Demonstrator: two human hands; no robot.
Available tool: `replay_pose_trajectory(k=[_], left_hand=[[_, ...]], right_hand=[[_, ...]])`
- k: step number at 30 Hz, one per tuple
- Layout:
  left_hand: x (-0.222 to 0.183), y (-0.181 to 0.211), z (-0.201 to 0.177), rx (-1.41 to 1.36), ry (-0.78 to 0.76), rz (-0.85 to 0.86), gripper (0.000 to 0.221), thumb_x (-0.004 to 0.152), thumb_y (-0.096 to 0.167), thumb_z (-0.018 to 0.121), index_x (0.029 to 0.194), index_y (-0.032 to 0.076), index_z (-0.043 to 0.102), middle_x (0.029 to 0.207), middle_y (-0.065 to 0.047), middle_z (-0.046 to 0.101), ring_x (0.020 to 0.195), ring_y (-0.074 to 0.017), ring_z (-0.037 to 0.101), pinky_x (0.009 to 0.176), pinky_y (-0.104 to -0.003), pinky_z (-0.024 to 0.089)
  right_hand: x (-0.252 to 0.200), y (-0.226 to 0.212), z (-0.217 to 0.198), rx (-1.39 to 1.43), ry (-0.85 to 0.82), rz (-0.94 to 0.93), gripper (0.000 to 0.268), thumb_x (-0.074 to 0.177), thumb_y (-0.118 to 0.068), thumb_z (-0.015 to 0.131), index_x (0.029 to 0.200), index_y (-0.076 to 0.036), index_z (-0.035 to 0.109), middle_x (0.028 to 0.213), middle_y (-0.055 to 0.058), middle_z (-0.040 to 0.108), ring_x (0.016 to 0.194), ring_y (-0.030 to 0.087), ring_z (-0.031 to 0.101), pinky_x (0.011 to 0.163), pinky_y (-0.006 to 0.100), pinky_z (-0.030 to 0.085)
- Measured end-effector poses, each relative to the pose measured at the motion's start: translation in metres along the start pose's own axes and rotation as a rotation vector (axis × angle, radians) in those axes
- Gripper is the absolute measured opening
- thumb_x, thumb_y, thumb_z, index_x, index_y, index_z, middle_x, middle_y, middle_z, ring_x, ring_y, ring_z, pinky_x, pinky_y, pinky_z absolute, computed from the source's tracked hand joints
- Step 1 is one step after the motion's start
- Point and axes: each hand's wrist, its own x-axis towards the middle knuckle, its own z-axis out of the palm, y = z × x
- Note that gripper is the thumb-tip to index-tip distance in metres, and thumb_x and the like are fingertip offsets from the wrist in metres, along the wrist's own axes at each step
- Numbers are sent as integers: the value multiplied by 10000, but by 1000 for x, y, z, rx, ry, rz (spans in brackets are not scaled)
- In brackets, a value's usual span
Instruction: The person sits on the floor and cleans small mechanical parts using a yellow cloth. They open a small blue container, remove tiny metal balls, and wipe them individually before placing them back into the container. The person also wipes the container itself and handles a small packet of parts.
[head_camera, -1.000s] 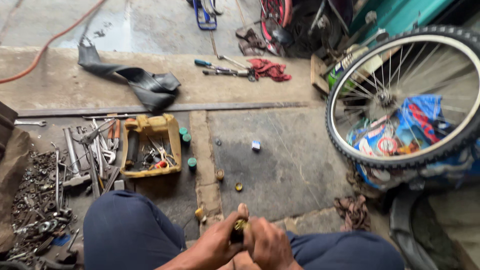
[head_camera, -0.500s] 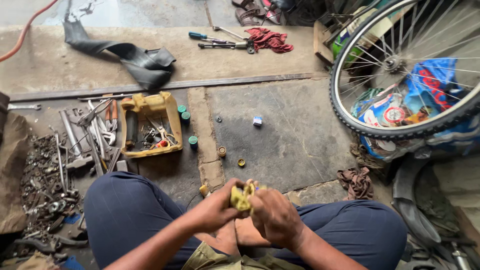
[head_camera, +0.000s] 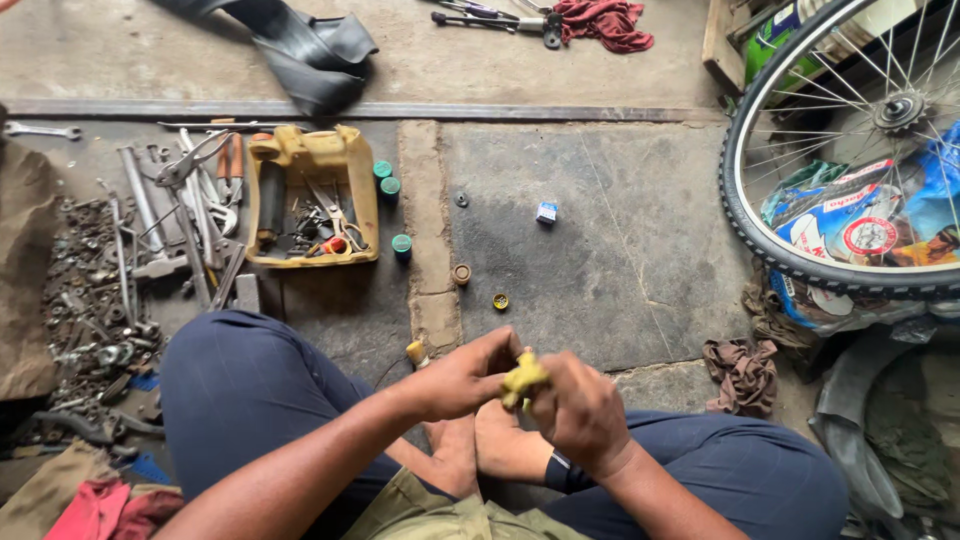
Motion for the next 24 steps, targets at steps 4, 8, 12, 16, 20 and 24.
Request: replay_pose_trajectory(k=[4, 8, 12, 16, 20, 24], left_hand=[[5, 12, 4, 496, 78, 78, 373, 891, 43, 683, 1240, 54, 553, 1052, -121, 679, 955, -241, 693, 827, -361, 552], [2, 14, 5, 925, 130, 616, 255, 895, 99, 700, 1117, 67, 578, 1100, -164, 678, 1027, -351, 671, 888, -401, 554], [12, -2, -6, 605, 305, 444, 411, 881, 202, 711, 1205, 26, 530, 1038, -149, 687, 949, -270, 709, 833, -383, 572], [26, -34, -32, -448, 102, -120, 267, 1043, 352, 499, 1134, 109, 562, 884, -91, 657, 723, -164, 682, 657, -307, 570], [23, -68, -26, -438, 274, -175, 322, 1105, 398, 466, 1097, 110, 610, 798, -28, 582, 611, -111, 552, 523, -283, 436], [17, -71, -17, 32, 555, 157, 291, 1136, 340, 495, 1041, 73, 562, 788, -83, 577, 665, -252, 557, 597, -410, 473]], right_hand=[[15, 24, 13, 142, -93, 463, 258, 1067, -280, 491, 1117, -74, 637, 816, 144, 661, 717, 378, 638, 565, 421, 484], [25, 31, 23, 725, -318, 1273, 359, 1069, -332, 436, 1197, -64, 639, 704, 216, 564, 525, 472, 399, 471, 504, 320], [36, 25, 21, 254, -35, 665, 285, 1074, -293, 467, 1150, -58, 610, 764, 178, 614, 663, 408, 580, 576, 457, 452], [48, 5, 8, -96, 112, 107, 143, 1034, -173, 534, 1118, -63, 567, 797, 122, 605, 683, 312, 619, 619, 421, 514], [59, -15, 17, -222, 18, -292, 236, 890, -183, 650, 1079, -69, 567, 850, 123, 614, 697, 325, 628, 580, 436, 516], [50, -13, 47, -190, 10, -111, 302, 864, -253, 698, 1085, -88, 576, 819, 102, 612, 691, 323, 634, 552, 441, 515]])
